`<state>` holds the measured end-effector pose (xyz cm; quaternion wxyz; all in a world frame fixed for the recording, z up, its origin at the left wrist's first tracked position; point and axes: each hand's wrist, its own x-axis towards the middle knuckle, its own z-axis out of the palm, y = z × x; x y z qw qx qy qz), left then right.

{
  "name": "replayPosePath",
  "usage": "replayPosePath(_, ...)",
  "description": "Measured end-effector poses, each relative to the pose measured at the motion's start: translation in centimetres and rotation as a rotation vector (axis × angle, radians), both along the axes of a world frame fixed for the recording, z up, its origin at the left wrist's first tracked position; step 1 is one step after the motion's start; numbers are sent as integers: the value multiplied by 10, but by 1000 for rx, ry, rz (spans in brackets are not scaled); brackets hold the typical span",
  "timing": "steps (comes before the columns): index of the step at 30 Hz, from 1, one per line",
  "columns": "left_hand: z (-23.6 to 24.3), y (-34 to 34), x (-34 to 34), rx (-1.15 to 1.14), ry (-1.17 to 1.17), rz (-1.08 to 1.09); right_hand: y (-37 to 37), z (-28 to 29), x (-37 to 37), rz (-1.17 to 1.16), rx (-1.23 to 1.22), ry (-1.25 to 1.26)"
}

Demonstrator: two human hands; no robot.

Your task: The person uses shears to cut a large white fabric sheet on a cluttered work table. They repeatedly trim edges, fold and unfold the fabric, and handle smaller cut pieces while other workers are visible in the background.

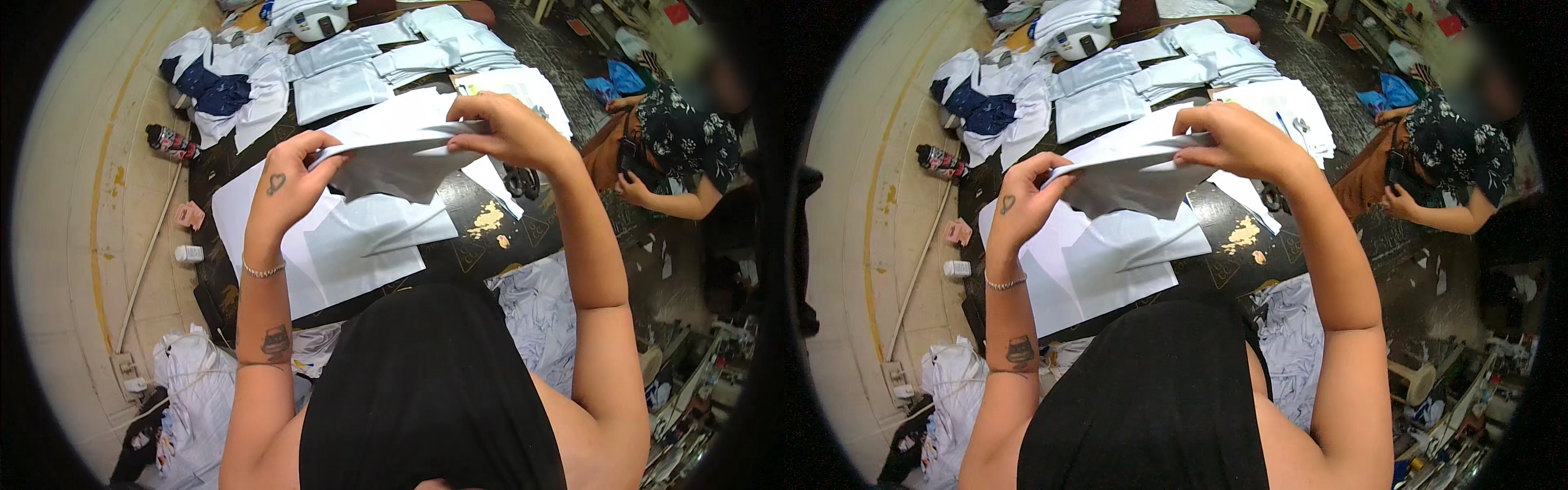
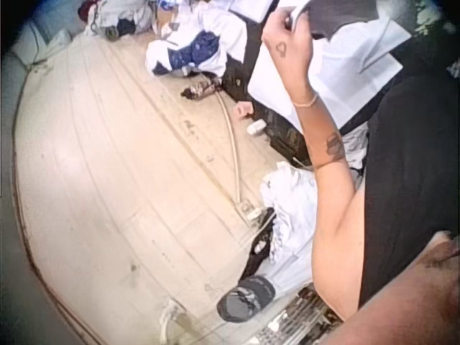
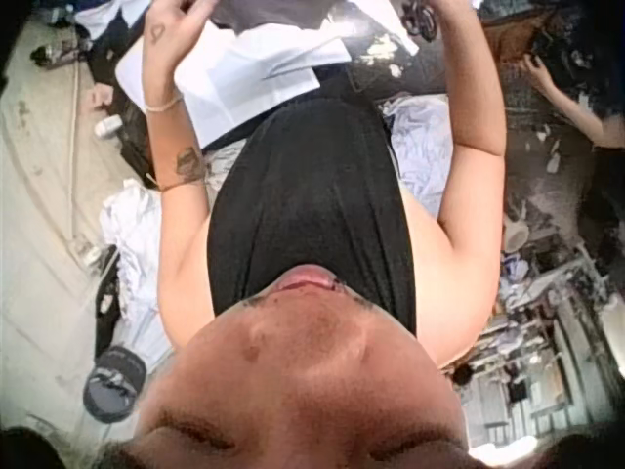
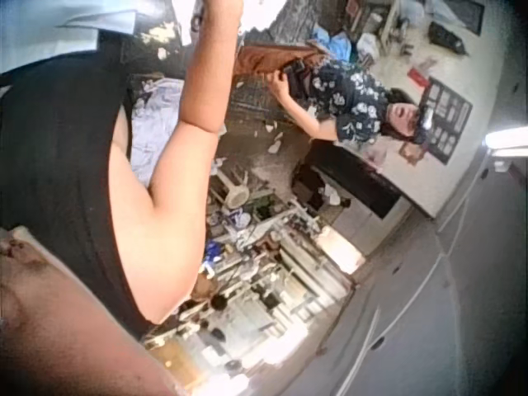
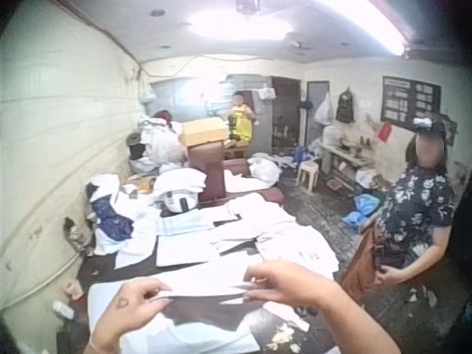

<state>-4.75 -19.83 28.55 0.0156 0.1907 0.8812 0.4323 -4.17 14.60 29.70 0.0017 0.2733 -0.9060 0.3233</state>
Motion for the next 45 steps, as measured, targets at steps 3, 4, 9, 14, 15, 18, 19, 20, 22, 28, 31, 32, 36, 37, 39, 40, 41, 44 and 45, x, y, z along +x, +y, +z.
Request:
replayPosePath(3, 5, -10, -9, -57, 12, 26, 4, 7, -21, 17, 82, 70)
replayPosePath(4, 4, -13, -12, -85, 40, 36, 3, 5, -27, 32, 69, 82)
replayPosePath(9, -20, -18, -29, -201, 193, 46, -14, -19, -52, -53, 50, 61)
replayPosePath(14, -65, -19, -30, -81, 499, 127, -26, -47, -57, -73, -80, 195)
replayPosePath(15, -77, -20, -24, -59, 511, 142, -25, -58, -53, -56, -110, 221)
replayPosePath(18, -125, -21, 12, -207, 553, 182, -16, -113, -17, -83, -5, 234)
replayPosePath(19, -145, -20, 28, -244, 558, 194, -16, -138, -2, -89, -43, 262)
replayPosePath(20, -166, -18, 44, -284, 552, 187, -17, -164, 12, -115, -45, 153)
replayPosePath(22, -208, -15, 75, -348, 457, 150, -21, -216, 39, -107, -61, 94)
replayPosePath(28, -291, -11, 124, -272, 219, 111, -28, -308, 110, -169, 33, 127)
replayPosePath(31, -295, -16, 116, -251, 173, 89, -28, -310, 109, -207, 46, 102)
replayPosePath(32, -291, -18, 111, -251, 91, 56, -27, -307, 105, -189, 78, 76)
replayPosePath(36, -263, -32, 82, -252, -369, -8, -20, -280, 74, -123, 113, -245)
replayPosePath(37, -255, -35, 71, -207, -498, -14, -19, -274, 63, -93, 86, -343)
replayPosePath(39, -243, -39, 48, -190, -470, 11, -23, -266, 36, -121, -37, -338)
replayPosePath(40, -239, -39, 35, -173, -401, 47, -27, -265, 21, -165, -92, -352)
replayPosePath(41, -237, -38, 25, -174, -357, 112, -31, -265, 11, -222, -134, -376)
replayPosePath(44, -244, -28, 4, -235, 330, 313, -39, -275, -8, -523, -231, 37)
replayPosePath(45, -249, -24, 4, -214, 230, 278, -39, -280, -6, -516, -184, -24)
